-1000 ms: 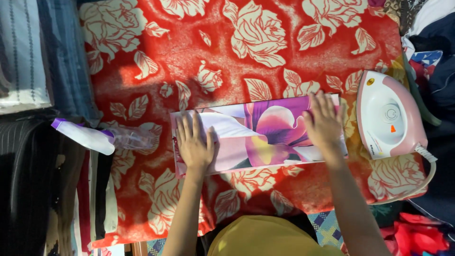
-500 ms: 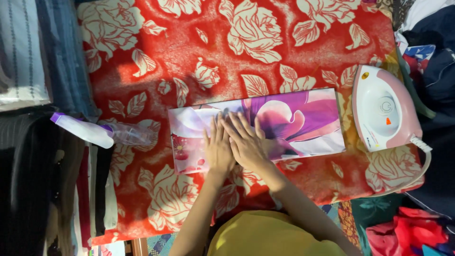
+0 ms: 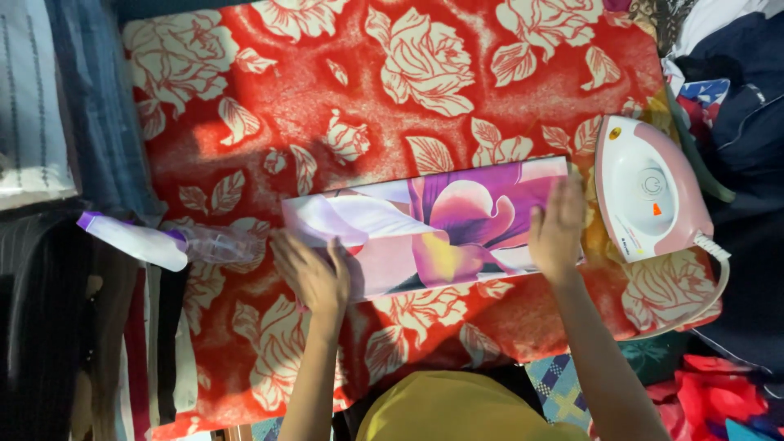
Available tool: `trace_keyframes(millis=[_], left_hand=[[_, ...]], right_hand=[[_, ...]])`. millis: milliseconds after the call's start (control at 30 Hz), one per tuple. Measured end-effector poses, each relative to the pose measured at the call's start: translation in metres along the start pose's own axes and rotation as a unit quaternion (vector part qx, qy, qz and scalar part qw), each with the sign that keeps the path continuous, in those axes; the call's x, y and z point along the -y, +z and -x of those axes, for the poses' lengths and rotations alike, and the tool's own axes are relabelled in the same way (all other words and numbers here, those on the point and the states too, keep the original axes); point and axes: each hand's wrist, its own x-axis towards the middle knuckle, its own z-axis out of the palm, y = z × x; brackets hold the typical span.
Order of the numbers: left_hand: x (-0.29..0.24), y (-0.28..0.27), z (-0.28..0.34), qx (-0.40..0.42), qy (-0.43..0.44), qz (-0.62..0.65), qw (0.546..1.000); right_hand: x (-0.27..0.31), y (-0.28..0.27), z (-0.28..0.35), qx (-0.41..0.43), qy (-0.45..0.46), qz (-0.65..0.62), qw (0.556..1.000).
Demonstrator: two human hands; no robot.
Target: The person irons a floral-patterned piece of fabric on a red floral tablecloth using a white electric iron. After ironing, the person folds the fabric into a neat rectangular shape.
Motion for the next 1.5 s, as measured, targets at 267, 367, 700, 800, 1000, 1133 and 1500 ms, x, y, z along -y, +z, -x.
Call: trace_keyframes(millis=[267,367,700,800,1000,1133,1500], left_hand=[[0.031,0.018,-0.031,-0.044,-0.085,-0.016,0.995],[0.019,-0.005,-0.028,-0.015,-0.102,0.049,0.993],[-0.033,-0.018,-0.034,-0.07,-0.101,0.157,0.98],[-0.059,-0.027,-0.043,-0.196,-0.028,0.062,0.978],[-0.093,0.003,-0.047,0.024,0.173,-0.001,0.985],[-0.075,0.021,-0.041,0.058,0.135,-0.038,0.988],[-0.08,0.015,-0.045,0.072,0.096,-0.035,0.992]], right_hand=[[-0.086,0.091,-0.008,-0.065,0.146,0.225,0.961],[-0.091,0.097,-0.022,-0.05,0.135,0.247,0.958],[-0.063,0.057,-0.195,-0.024,0.051,0.099,0.994],[-0.022,0.083,-0.192,-0.098,0.001,-0.029,0.995],[0.224,0.076,-0.087,0.135,-0.245,-0.285,0.917],[0.181,0.094,-0.098,0.122,-0.263,-0.162,0.943],[-0.028,0.085,-0.161,0.23,-0.097,-0.035,0.968]])
